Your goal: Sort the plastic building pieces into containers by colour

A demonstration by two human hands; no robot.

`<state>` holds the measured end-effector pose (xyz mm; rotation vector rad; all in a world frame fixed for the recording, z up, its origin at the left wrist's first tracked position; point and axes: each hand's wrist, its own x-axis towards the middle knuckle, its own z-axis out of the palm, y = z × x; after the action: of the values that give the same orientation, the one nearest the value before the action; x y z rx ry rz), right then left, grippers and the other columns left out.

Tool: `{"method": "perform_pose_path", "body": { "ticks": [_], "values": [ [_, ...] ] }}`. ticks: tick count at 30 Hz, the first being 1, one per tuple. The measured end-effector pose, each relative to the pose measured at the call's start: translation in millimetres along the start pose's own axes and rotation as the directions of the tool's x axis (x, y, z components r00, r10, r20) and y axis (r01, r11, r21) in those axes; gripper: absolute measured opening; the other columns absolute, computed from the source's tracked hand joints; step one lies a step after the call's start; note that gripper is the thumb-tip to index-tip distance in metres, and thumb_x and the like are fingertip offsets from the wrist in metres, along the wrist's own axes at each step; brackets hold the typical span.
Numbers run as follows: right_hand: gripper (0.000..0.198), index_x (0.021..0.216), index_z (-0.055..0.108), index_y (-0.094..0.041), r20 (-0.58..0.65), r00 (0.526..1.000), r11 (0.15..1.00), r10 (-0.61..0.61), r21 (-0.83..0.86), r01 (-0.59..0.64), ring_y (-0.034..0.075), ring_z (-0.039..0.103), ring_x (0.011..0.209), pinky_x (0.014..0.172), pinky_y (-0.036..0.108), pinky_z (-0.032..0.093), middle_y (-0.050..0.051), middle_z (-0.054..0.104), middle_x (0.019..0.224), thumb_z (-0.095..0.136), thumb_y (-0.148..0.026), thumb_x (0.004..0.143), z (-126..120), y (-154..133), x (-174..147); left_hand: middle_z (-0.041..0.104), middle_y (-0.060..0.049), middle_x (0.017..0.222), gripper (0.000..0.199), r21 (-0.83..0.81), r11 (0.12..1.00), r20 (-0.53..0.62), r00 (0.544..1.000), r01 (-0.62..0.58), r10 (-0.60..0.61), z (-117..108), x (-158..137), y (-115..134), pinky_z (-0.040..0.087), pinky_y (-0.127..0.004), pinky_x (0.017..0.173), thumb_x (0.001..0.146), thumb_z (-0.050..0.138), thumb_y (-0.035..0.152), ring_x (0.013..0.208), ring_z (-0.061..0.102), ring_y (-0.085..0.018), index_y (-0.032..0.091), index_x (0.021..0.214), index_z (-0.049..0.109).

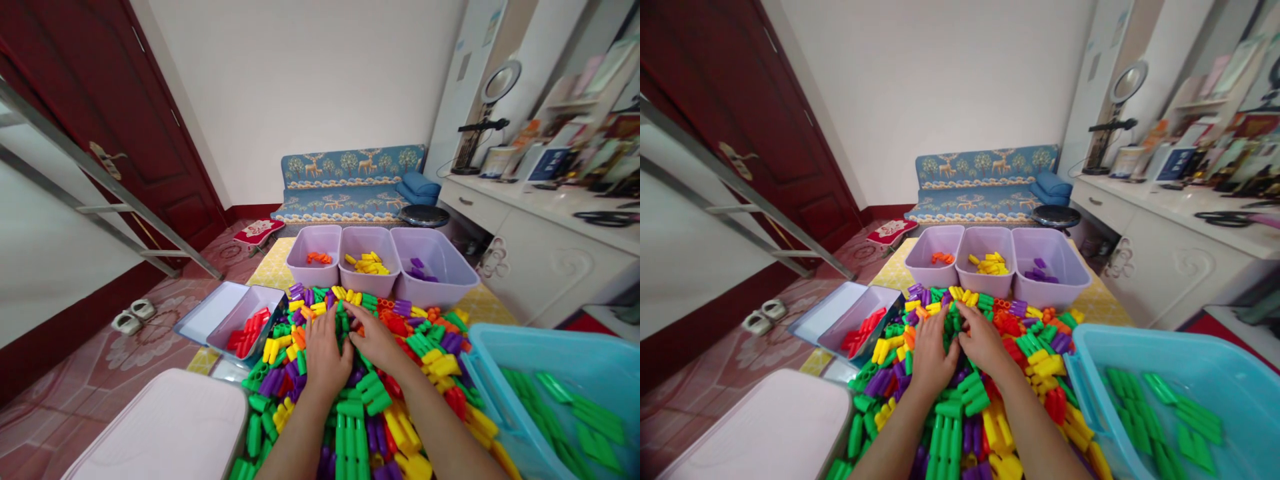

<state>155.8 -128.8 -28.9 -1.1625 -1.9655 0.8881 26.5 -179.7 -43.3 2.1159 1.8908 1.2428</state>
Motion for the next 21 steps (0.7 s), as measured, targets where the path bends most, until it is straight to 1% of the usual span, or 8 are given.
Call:
{"method": "perform_pose_path", "body": {
  "ticks": [2, 5, 10, 12, 14, 16, 19, 21],
  "values": [
    [0.065, 0.126, 0.058, -0.023, 0.029, 0.999, 0.997, -0.014, 0.081, 0.012, 0.017, 0.063, 0.092, 0.088, 0.035, 0.05, 0.007, 0.062, 0.12, 0.047, -0.001, 0.066, -1, -1, -1, 0.057, -0.012, 0.128, 0.061, -0.043, 0.999, -0.006, 1.0, -0.019, 0.019, 0, 0, -2, 0.034, -0.052, 0.106, 0.077, 0.055, 0.014, 0.121, 0.05, -0.029, 0.018, 0.137, 0.043],
    [0.06, 0.124, 0.059, -0.017, 0.041, 0.999, 0.993, 0.004, 0.119, -0.009, 0.017, 0.063, 0.085, 0.083, 0.034, 0.052, 0.009, 0.065, 0.11, 0.049, -0.003, 0.066, -3, -3, -5, 0.059, -0.01, 0.125, 0.058, -0.102, 0.994, -0.015, 0.999, -0.037, 0.036, 1, 0, -4, 0.039, -0.048, 0.102, 0.075, 0.055, 0.009, 0.117, 0.052, -0.027, 0.02, 0.132, 0.049],
    [0.058, 0.122, 0.06, -0.02, 0.005, 1.0, 0.998, 0.006, 0.064, -0.007, 0.02, 0.062, 0.093, 0.09, 0.039, 0.048, 0.008, 0.066, 0.113, 0.055, -0.006, 0.067, -4, -2, -11, 0.067, -0.005, 0.112, 0.051, -0.218, 0.976, -0.019, 1.0, -0.018, 0.014, 1, 1, -6, 0.042, -0.044, 0.097, 0.077, 0.056, 0.007, 0.107, 0.058, -0.024, 0.024, 0.125, 0.055],
    [0.049, 0.116, 0.063, -0.02, -0.012, 1.0, 0.997, 0.012, 0.076, -0.011, 0.021, 0.063, 0.09, 0.088, 0.039, 0.048, 0.007, 0.068, 0.104, 0.057, -0.01, 0.068, -4, -1, -12, 0.069, -0.005, 0.108, 0.048, -0.266, 0.964, -0.033, 0.999, -0.006, -0.002, 1, 0, -6, 0.043, -0.043, 0.096, 0.078, 0.058, 0.008, 0.105, 0.06, -0.024, 0.024, 0.123, 0.057],
    [0.04, 0.109, 0.066, -0.019, -0.035, 0.998, 0.986, 0.046, 0.159, -0.04, 0.02, 0.063, 0.084, 0.084, 0.038, 0.049, 0.004, 0.068, 0.091, 0.059, -0.014, 0.07, -5, 1, -12, 0.069, -0.005, 0.109, 0.042, -0.323, 0.946, -0.055, 0.998, 0.011, -0.03, 3, -1, -7, 0.045, -0.042, 0.095, 0.08, 0.059, 0.011, 0.105, 0.061, -0.024, 0.023, 0.121, 0.058],
    [0.033, 0.106, 0.065, -0.019, -0.064, 0.995, 0.953, 0.077, 0.297, -0.055, 0.019, 0.063, 0.082, 0.081, 0.035, 0.049, 0.003, 0.067, 0.084, 0.061, -0.02, 0.073, -7, 2, -13, 0.069, -0.006, 0.111, 0.037, -0.4, 0.915, -0.069, 0.994, 0.046, -0.08, 4, -2, -8, 0.047, -0.04, 0.094, 0.083, 0.057, 0.013, 0.105, 0.062, -0.023, 0.023, 0.119, 0.059],
    [0.029, 0.099, 0.065, -0.02, -0.08, 0.989, 0.868, 0.121, 0.492, -0.066, 0.017, 0.062, 0.078, 0.074, 0.031, 0.049, 0.001, 0.065, 0.081, 0.067, -0.033, 0.074, -11, 4, -14, 0.069, -0.007, 0.112, 0.034, -0.505, 0.856, -0.07, 0.984, 0.109, -0.166, 6, -2, -9, 0.049, -0.038, 0.094, 0.086, 0.054, 0.015, 0.105, 0.064, -0.022, 0.021, 0.119, 0.059],
    [0.028, 0.092, 0.063, -0.021, -0.097, 0.983, 0.806, 0.159, 0.587, -0.073, 0.015, 0.059, 0.07, 0.067, 0.027, 0.047, 0.0, 0.061, 0.075, 0.069, -0.04, 0.073, -14, 4, -15, 0.068, -0.007, 0.114, 0.034, -0.532, 0.837, -0.07, 0.979, 0.126, -0.192, 6, -2, -9, 0.049, -0.038, 0.096, 0.087, 0.052, 0.014, 0.107, 0.064, -0.021, 0.02, 0.119, 0.059]
  ]
}}
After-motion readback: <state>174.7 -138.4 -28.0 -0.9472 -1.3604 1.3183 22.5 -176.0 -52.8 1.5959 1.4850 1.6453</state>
